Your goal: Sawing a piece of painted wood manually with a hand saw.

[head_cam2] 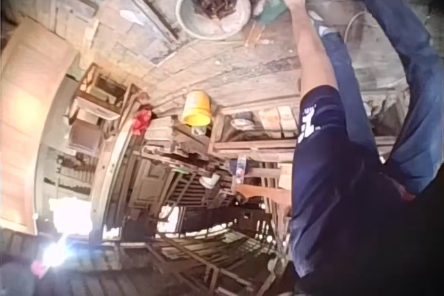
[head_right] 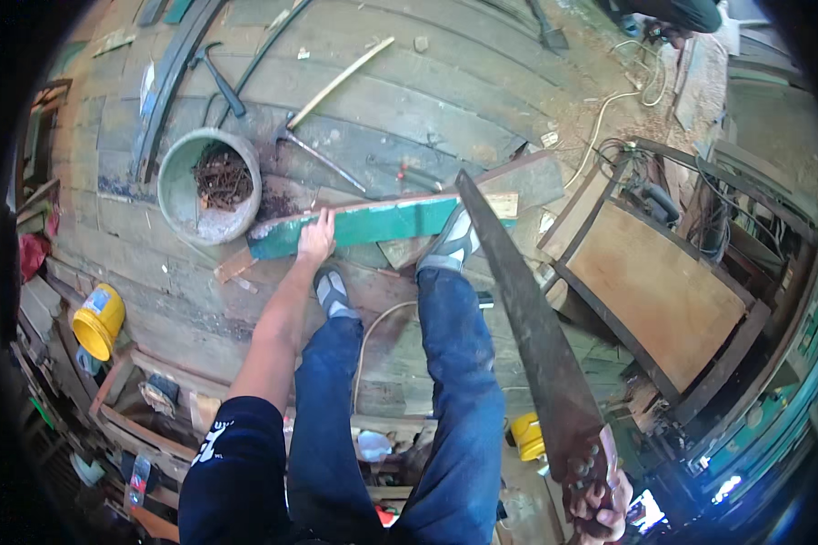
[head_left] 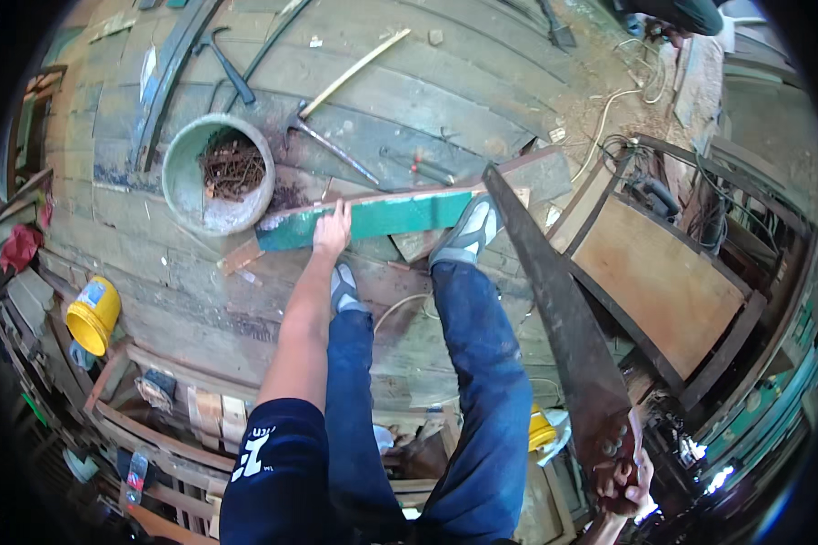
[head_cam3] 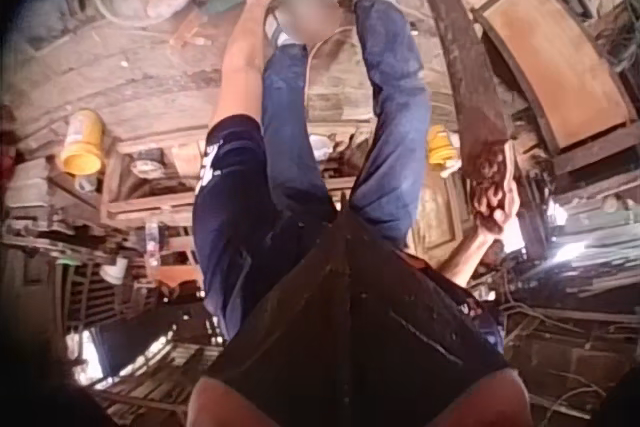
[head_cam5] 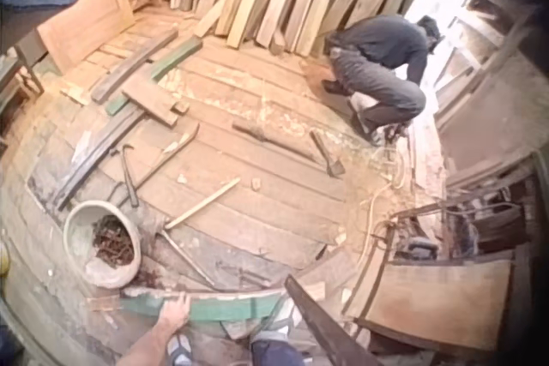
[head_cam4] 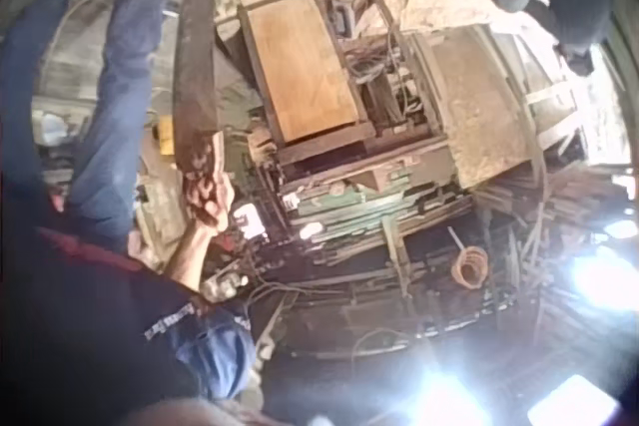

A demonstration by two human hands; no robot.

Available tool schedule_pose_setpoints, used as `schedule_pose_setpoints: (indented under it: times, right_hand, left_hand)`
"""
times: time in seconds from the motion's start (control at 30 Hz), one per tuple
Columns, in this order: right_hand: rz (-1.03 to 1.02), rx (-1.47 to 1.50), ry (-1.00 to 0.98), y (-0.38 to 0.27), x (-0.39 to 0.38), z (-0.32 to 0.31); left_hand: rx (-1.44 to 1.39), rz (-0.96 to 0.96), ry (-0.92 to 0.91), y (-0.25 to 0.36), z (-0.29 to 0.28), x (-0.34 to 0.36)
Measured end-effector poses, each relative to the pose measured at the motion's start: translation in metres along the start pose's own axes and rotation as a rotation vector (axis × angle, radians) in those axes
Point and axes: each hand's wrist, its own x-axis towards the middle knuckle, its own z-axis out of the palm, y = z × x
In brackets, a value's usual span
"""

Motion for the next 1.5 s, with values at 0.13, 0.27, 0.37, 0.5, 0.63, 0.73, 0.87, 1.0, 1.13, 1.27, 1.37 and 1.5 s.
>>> schedule_pose_setpoints:
  times: [0.13,0.27,0.37,0.5,0.63,0.73,0.87,1.0,1.13,1.27,1.37,1.5]
  right_hand:
    - [-0.011,-0.071,-0.047,-0.017,0.047,0.019]
    - [0.008,-0.105,-0.18,-0.025,0.099,0.043]
    - [0.033,-0.076,-0.35,-0.029,0.133,0.043]
    - [0.09,-0.083,-0.334,-0.006,0.149,0.09]
    - [0.198,-0.164,-0.23,0.047,0.144,0.14]
    - [0.187,-0.341,-0.319,0.109,0.145,0.163]
    - [-0.064,-0.474,-0.333,0.189,0.135,0.183]
    - [-0.275,-0.562,-0.281,0.23,0.127,0.183]
    - [-0.116,-0.523,-0.227,0.252,0.129,0.183]
    - [-0.077,-0.465,-0.191,0.267,0.126,0.167]
    - [-0.124,-0.555,-0.181,0.283,0.122,0.157]
    - [-0.273,-0.691,-0.18,0.288,0.115,0.161]
  left_hand:
    - [0.028,0.09,0.073,0.034,-0.022,-0.002]
    - [0.1,-0.009,-0.092,0.027,-0.05,-0.018]
    - [0.18,-0.023,-0.11,0.015,-0.041,-0.017]
    - [0.271,-0.039,-0.07,0.012,-0.019,-0.015]
    - [0.076,-0.045,-0.102,0.028,-0.023,-0.002]
    - [-0.11,-0.194,-0.014,-0.013,-0.009,0.018]
    - [-0.059,-0.092,-0.047,-0.009,0.005,0.022]
    - [-0.089,-0.055,0.223,-0.004,0.012,0.02]
    - [-0.045,0.023,0.328,-0.002,0.022,-0.001]
    - [-0.026,0.134,0.178,0.009,0.003,-0.021]
    - [-0.015,0.145,0.129,-0.001,-0.011,-0.019]
    - [-0.078,0.047,0.097,-0.01,-0.007,-0.003]
